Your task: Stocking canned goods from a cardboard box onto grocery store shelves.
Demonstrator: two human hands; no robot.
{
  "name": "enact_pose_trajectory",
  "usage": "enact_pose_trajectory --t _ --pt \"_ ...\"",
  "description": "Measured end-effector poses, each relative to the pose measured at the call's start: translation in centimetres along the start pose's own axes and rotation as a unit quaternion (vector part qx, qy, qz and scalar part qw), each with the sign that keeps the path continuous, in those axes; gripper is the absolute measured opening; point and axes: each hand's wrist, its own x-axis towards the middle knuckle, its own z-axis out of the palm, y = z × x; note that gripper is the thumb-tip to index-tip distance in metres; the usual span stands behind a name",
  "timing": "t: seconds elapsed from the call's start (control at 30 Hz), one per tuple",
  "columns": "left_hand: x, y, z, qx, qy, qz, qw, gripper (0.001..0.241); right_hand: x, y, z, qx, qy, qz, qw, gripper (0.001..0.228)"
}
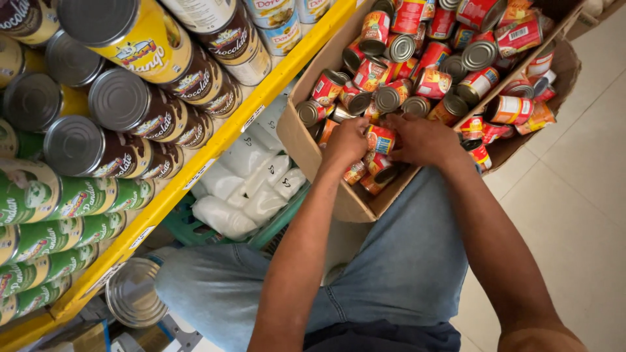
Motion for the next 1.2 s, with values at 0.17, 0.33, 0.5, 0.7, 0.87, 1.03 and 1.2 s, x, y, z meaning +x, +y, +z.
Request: enact_pose_trajectory --t 0.17,0.33,0.5,0.7,0.87,1.03,1.2 --pt "0.2 -0.5 -0.3 -0.021 0.013 0.023 0.999 0.042 -0.8 1.0 0.6 0.054 0.110 -0.055 0.991 0.070" --pt "0.2 0.3 -0.7 -0.297 0.009 0.018 0.955 0.037 -0.6 3.3 1.5 0.289 0.206 -0.124 0.927 0.060" --pt "-1.3 0.7 -1.7 -0.430 -0.024 0.091 0.898 0.040 -1.5 2.9 2.0 0.363 0.305 -0.219 0.853 0.056" --pt "-5.8 2.6 -3.8 -0.506 -0.005 0.074 0.859 0.039 -4.3 -1.7 -2.2 0.459 0.280 -0.231 0.811 0.059" --pt "-9.0 4.6 -7.5 -0.622 -0.004 0.205 0.756 0.021 -7.7 -7.5 -8.1 0.359 0.324 -0.315 0.817 0.057" --pt "-14.4 7.9 -16.1 -0.650 -0.053 0.325 0.685 0.015 -10.2 -15.3 -12.9 0.478 0.306 -0.491 0.661 0.055" --pt "-21.0 11.1 -24.9 -0.629 0.005 0.401 0.666 0.015 -13.0 -24.0 -18.0 0.494 0.225 -0.541 0.642 0.071"
